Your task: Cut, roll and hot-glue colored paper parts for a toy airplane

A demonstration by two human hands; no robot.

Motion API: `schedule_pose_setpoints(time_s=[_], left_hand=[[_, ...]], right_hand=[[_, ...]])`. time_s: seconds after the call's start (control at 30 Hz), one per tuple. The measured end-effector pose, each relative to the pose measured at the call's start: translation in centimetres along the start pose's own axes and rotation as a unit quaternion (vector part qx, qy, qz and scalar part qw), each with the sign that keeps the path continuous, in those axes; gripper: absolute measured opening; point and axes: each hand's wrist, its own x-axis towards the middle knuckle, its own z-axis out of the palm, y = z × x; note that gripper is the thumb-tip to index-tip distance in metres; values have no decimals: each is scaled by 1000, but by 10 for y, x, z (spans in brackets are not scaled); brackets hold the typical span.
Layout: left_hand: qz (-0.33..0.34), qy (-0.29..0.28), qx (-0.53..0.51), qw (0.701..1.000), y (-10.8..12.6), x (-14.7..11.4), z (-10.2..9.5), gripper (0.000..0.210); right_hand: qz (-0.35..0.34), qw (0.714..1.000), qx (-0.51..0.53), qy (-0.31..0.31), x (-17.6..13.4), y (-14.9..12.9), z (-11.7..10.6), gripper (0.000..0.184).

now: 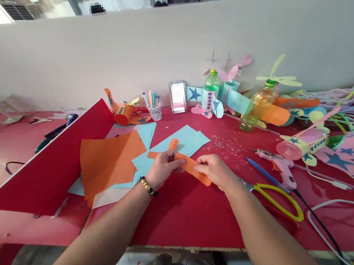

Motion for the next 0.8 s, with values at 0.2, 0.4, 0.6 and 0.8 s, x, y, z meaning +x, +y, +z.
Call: schedule_pose_setpoints(time_s=[0.2,0.4,0.6,0.8], left_hand=[[-13,7,-9,1000,0,1,0,24],[-15,10,-17,1000,0,0,0,25],[-17,10,-22,1000,0,0,0,26],[-12,14,-22,1000,-2,-1,0,24]], right_hand=[[3,1000,-9,5,0,1,-1,16],[13,999,-15,25,1,-2,1,15],[15,999,-9,31,0,-5,3,15],[18,999,-16,33,-1,-6,3,15]])
